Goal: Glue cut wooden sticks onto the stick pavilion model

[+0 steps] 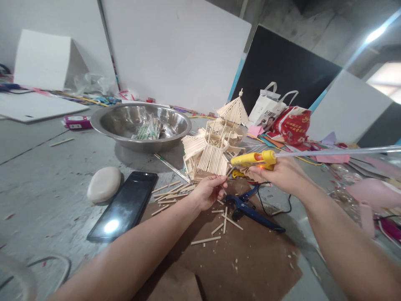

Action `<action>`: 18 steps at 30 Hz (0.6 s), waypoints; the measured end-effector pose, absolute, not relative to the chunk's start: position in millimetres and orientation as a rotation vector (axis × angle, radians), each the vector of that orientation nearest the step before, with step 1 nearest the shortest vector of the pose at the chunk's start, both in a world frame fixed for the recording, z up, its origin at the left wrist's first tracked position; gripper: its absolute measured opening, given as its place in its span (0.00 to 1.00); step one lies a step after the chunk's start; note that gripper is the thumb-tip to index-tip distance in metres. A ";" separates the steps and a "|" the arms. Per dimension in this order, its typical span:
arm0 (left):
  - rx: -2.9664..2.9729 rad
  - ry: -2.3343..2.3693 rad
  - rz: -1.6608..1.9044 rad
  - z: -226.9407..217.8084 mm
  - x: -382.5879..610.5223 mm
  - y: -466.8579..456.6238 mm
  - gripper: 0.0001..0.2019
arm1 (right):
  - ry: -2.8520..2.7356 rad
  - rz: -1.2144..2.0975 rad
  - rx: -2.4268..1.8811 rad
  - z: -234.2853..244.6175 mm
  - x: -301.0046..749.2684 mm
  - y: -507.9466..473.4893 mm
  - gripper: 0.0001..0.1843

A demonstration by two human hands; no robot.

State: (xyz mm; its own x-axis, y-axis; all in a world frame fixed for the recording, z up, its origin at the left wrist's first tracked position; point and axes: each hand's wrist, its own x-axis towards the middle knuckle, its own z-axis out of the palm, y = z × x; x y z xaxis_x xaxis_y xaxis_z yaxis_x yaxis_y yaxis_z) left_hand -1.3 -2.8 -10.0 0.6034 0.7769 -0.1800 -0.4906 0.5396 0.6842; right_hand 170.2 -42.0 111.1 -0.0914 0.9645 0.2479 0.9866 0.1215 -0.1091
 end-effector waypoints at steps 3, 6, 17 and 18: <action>0.625 0.511 0.791 -8.9 -1.8 -3.6 0.07 | -2.143 -0.130 -1.916 111.8 169.8 -42.7 0.18; 0.621 0.500 0.791 -8.3 -2.0 -3.9 0.07 | -2.138 -0.155 -1.938 111.9 169.3 -42.6 0.18; 0.606 0.466 0.784 -8.4 -2.3 -3.0 0.07 | -2.130 -0.208 -1.875 108.8 170.8 -39.8 0.18; 0.605 0.464 0.783 -8.5 -2.4 -2.8 0.07 | -2.126 -0.218 -1.865 108.7 170.8 -39.7 0.18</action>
State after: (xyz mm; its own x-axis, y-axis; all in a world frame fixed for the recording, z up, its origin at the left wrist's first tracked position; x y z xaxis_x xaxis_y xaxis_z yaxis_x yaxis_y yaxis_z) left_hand -2.4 -2.8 -8.5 0.6256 0.7629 -0.1631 -0.5088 0.5575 0.6560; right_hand 170.8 -39.7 108.7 -0.1092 0.9399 0.3236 0.9860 0.1437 -0.0847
